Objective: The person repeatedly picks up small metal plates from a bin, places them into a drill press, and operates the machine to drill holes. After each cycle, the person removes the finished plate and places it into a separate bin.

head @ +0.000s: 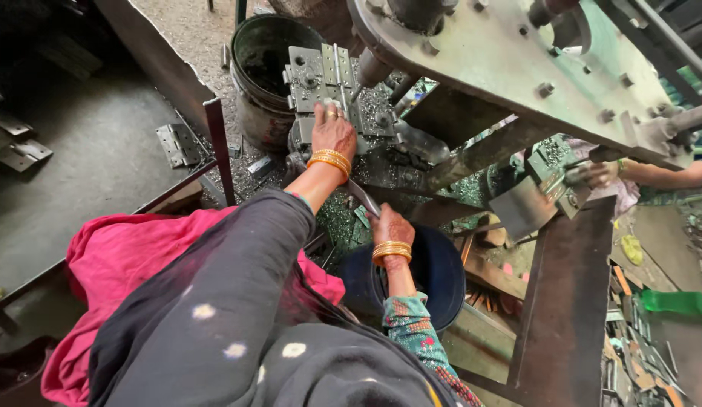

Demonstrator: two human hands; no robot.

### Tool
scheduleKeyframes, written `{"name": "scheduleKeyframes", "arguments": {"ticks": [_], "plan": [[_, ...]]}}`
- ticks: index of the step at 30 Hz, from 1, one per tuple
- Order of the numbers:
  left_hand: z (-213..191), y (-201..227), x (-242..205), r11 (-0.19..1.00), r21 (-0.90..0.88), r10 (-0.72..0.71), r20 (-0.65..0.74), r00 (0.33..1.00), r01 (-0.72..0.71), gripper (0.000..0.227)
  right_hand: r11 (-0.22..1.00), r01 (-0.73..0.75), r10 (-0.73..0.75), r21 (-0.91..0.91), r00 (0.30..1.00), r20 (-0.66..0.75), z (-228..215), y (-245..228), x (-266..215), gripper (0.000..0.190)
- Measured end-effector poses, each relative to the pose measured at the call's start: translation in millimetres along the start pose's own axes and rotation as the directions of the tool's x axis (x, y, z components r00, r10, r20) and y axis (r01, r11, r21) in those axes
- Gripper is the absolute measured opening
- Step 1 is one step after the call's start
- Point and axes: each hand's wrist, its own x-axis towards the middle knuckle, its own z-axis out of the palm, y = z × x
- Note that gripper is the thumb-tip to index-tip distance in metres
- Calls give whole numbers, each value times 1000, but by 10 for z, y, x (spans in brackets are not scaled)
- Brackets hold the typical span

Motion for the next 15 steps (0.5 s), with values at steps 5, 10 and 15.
{"name": "scheduleKeyframes", "arguments": {"ticks": [5,10,15], "plan": [[-33,141,-73,993,-99,-87,-276,957,61,37,983,-32,31,183,999,10,198,33,-226,40],[-190,-106,161,999,17,40,202,978,-45,37,994,-9,-8,108,989,149,35,22,-34,28],[-2,-87,192,999,4,-43,-33,999,43,45,994,-44,41,98,999,29,40,-41,-177,33]]}}
